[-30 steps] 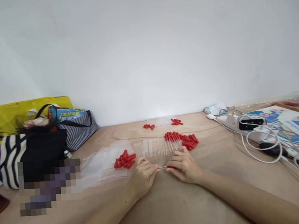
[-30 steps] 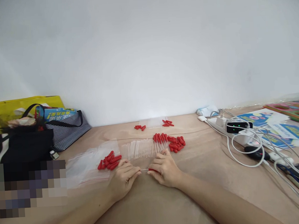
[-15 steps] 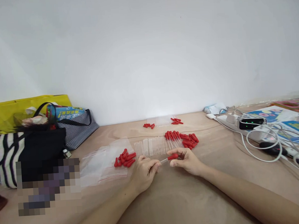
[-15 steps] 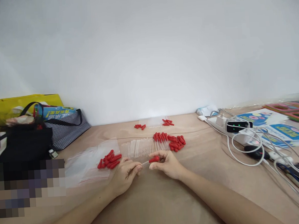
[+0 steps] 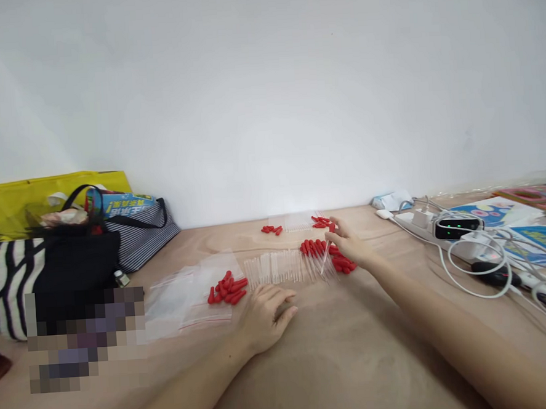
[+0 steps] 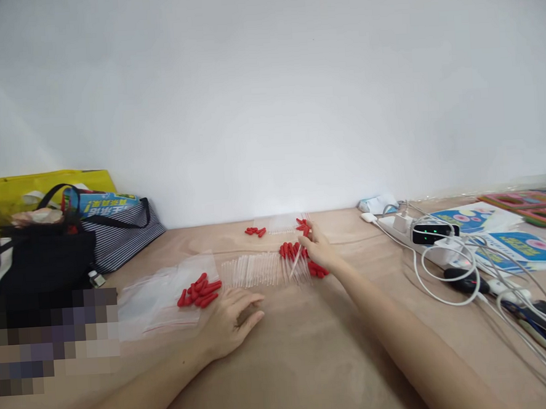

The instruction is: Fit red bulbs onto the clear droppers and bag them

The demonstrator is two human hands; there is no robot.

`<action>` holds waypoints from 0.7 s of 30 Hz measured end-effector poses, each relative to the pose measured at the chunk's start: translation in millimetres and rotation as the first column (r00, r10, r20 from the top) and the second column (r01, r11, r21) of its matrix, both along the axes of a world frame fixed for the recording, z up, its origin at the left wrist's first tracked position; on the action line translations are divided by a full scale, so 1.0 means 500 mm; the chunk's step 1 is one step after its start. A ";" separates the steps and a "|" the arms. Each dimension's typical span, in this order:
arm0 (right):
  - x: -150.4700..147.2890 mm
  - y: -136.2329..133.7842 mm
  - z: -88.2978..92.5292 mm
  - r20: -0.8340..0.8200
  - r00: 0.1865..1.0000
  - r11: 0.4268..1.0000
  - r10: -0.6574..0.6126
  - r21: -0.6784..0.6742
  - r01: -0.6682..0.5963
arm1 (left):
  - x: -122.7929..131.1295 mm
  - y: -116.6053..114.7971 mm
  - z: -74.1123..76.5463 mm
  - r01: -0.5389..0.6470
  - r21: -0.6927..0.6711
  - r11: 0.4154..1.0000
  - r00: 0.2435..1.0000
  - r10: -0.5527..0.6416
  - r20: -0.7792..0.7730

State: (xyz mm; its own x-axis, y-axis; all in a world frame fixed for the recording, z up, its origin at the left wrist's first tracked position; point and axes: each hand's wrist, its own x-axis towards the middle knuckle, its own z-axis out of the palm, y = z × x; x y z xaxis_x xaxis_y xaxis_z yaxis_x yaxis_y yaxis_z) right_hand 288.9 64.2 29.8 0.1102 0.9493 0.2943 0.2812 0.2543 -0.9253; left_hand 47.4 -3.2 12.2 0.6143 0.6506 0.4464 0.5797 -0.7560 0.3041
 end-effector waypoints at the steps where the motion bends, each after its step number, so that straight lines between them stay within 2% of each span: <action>1: 0.010 0.016 -0.002 0.134 0.991 1.000 -0.021 0.002 0.021 | 0.001 0.000 0.000 0.004 0.005 1.000 1.000 -0.004 -0.013; 3: 0.019 0.043 -0.012 0.386 0.921 0.998 -0.054 -0.006 0.062 | 0.002 0.000 0.000 0.003 0.002 1.000 1.000 -0.003 -0.026; 5: 0.015 0.060 -0.025 0.515 0.854 0.996 -0.075 -0.009 0.093 | 0.003 0.002 0.000 0.003 -0.010 1.000 0.999 -0.004 -0.032; 9: -0.008 0.075 -0.045 0.599 0.792 0.990 -0.114 0.004 0.139 | 0.002 0.003 -0.001 0.012 -0.024 1.000 0.999 -0.012 -0.039; 13: -0.019 0.071 -0.045 0.659 0.740 0.988 -0.133 0.027 0.153 | 0.002 0.001 -0.002 -0.017 -0.024 1.000 0.998 0.016 -0.064; 16: -0.010 0.055 -0.033 0.682 0.714 0.984 -0.158 0.052 0.168 | 0.014 0.010 -0.001 -0.179 0.032 0.983 0.981 0.181 -0.073; 18: 0.004 0.036 -0.027 0.713 0.676 0.980 -0.186 0.083 0.181 | 0.033 0.027 0.004 -0.312 0.081 0.946 0.946 0.318 -0.066; 21: 0.030 -0.003 -0.032 0.764 0.603 0.972 -0.229 0.152 0.177 | 0.074 0.063 0.014 -0.414 0.117 0.903 0.900 0.426 -0.098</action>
